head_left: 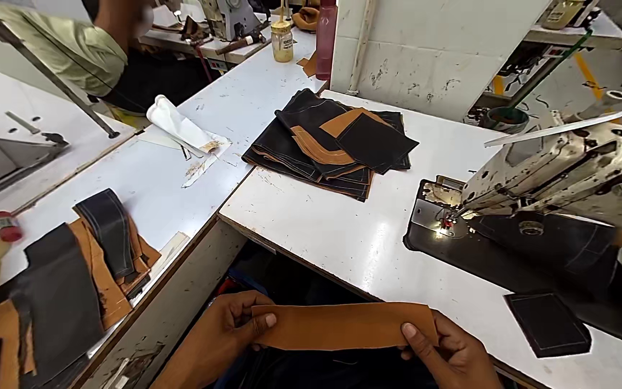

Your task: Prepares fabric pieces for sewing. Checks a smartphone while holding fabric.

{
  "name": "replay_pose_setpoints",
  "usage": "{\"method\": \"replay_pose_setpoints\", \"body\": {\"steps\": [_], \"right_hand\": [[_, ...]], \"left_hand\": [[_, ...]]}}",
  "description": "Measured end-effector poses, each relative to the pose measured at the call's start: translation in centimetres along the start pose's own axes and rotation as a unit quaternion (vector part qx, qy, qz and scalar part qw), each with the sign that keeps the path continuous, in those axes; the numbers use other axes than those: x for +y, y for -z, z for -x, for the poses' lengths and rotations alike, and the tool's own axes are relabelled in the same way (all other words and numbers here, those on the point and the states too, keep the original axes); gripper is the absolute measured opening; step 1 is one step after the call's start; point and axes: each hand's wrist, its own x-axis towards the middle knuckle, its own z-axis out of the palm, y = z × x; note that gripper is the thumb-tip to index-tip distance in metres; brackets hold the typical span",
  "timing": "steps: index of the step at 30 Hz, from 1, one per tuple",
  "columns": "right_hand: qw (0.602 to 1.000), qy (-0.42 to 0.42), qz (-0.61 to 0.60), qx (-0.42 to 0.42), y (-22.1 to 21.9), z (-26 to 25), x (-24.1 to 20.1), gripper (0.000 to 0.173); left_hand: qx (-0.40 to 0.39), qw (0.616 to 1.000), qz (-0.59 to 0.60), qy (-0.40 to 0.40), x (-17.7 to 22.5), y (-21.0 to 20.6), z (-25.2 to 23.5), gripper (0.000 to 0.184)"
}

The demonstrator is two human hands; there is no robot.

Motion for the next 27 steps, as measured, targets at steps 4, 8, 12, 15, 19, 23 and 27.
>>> {"method": "replay_pose_setpoints", "body": {"steps": [4, 8, 12, 15, 19, 23, 27], "right_hand": [[1.000, 0.005, 0.001, 0.006, 0.5, -0.1, 0.2, 0.012], [1.000, 0.002, -0.014, 0.005, 1.0, -0.2, -0.1, 0.015], [0.998, 0.030, -0.031, 0.047, 2.4, -0.6, -0.3, 0.017], [0.994, 0.047, -0.036, 0.096, 4.4, -0.5, -0.7, 0.018], [0.988, 0.040, -0.033, 0.144, 7.2, 0.9, -0.9, 0.020], [0.991, -0.003, -0.016, 0.132, 9.2, 3.2, 0.2, 0.022], [0.989, -0.044, 0.003, 0.138, 9.4, 4.5, 1.3, 0.020]], "left_hand": [[0.031, 0.999, -0.003, -0.010, 0.0, -0.3, -0.6, 0.019], [0.048, 0.998, -0.008, -0.032, 0.6, -0.5, -0.8, 0.018], [0.006, 0.995, -0.044, -0.092, 2.8, -1.5, -2.5, 0.015], [-0.027, 0.987, -0.040, -0.150, 4.4, -3.2, -5.5, 0.013], [-0.059, 0.985, -0.054, -0.151, 5.7, -6.6, -8.9, 0.014], [-0.050, 0.982, -0.113, -0.142, 5.9, -9.2, -10.5, 0.016], [-0.025, 0.980, -0.152, -0.130, 5.6, -9.1, -11.5, 0.018]]}}
